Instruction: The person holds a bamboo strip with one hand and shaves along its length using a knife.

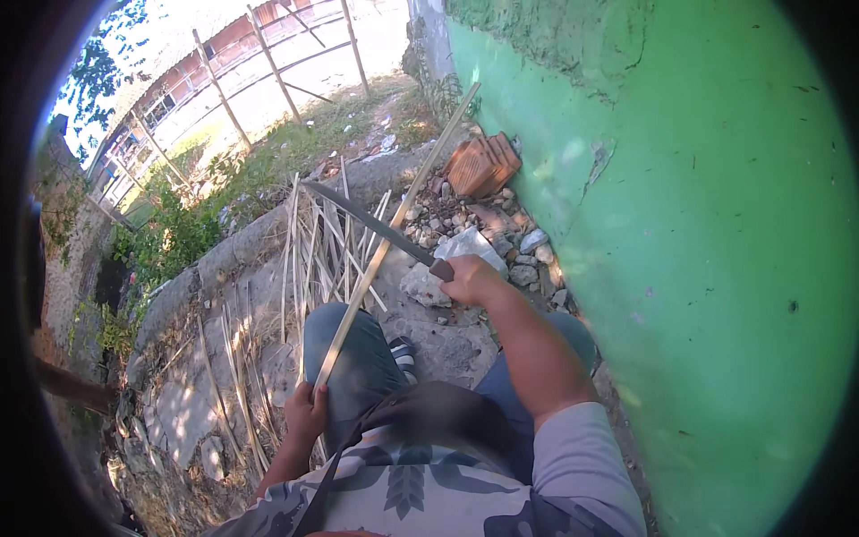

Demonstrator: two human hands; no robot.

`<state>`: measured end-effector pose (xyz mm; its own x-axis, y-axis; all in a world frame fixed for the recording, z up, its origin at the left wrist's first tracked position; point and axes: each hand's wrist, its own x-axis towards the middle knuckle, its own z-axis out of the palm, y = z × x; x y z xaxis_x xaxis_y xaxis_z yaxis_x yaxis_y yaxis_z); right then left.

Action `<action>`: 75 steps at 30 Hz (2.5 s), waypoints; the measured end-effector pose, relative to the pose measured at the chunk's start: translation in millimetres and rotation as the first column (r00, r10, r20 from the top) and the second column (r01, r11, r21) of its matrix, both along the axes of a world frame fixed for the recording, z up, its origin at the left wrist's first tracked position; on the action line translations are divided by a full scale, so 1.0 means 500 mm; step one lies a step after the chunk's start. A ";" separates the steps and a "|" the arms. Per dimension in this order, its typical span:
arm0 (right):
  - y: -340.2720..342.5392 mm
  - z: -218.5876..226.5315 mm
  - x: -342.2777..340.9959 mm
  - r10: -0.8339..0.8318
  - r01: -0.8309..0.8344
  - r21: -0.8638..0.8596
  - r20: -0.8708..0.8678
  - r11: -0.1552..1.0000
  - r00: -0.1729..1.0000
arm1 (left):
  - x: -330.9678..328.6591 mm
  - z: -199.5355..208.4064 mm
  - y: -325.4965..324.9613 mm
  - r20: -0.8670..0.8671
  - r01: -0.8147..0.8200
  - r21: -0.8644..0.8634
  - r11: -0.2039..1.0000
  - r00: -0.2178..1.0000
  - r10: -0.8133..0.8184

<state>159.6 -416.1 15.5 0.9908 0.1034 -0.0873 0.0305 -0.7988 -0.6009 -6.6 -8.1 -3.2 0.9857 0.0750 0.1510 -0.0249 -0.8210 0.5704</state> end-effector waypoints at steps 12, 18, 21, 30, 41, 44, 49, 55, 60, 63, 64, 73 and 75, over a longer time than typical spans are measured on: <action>0.013 0.025 0.002 0.199 -0.208 -0.126 -0.084 0.970 0.976 | 0.002 0.000 -0.010 0.011 -0.005 -0.011 1.000 1.000 0.005; -0.014 0.003 0.015 -0.050 0.056 0.057 -0.106 0.997 0.993 | -0.002 0.009 -0.007 -0.029 -0.013 -0.024 1.000 1.000 0.012; 0.000 0.002 0.010 0.024 -0.023 0.007 -0.041 1.000 0.999 | -0.001 0.008 -0.007 -0.007 -0.007 -0.002 1.000 1.000 0.007; 0.052 0.053 -0.017 0.375 -0.372 -0.272 -0.043 0.888 0.926 | -0.002 0.003 -0.006 0.042 0.032 -0.057 0.998 0.999 -0.030; 0.007 0.013 -0.003 0.026 -0.024 0.039 -0.062 0.999 0.998 | -0.002 0.001 -0.001 -0.011 -0.008 -0.011 1.000 1.000 0.008; 0.022 0.020 -0.010 0.171 -0.169 0.072 -0.026 0.983 0.985 | -0.001 -0.003 -0.001 -0.012 -0.013 -0.011 1.000 1.000 0.013; 0.061 0.035 -0.030 0.355 -0.348 -0.123 0.041 0.929 0.934 | 0.001 0.001 -0.004 -0.028 -0.019 -0.031 0.999 0.999 0.018; 0.044 0.060 -0.022 0.342 -0.335 -0.245 -0.012 0.910 0.940 | -0.006 0.007 -0.007 -0.010 -0.026 -0.044 0.999 1.000 0.025; -0.003 0.001 -0.006 0.000 -0.001 0.088 0.012 0.996 1.000 | -0.003 0.017 -0.017 0.002 -0.019 -0.043 0.999 1.000 0.019; 0.004 0.010 -0.013 0.085 -0.087 0.030 0.042 0.996 0.995 | -0.005 0.021 -0.016 -0.017 -0.019 -0.048 0.999 1.000 0.018; 0.010 0.018 -0.015 0.085 -0.086 0.029 0.041 0.996 0.996 | -0.005 0.020 -0.016 -0.018 -0.018 -0.049 0.999 1.000 0.017; 0.065 0.070 -0.035 0.385 -0.381 -0.291 -0.045 0.878 0.922 | 0.002 0.004 -0.009 0.002 -0.010 -0.043 0.999 1.000 0.010; 0.057 0.070 -0.035 0.386 -0.355 -0.279 0.066 0.892 0.920 | 0.002 0.004 -0.011 0.034 -0.003 -0.047 0.999 0.999 0.005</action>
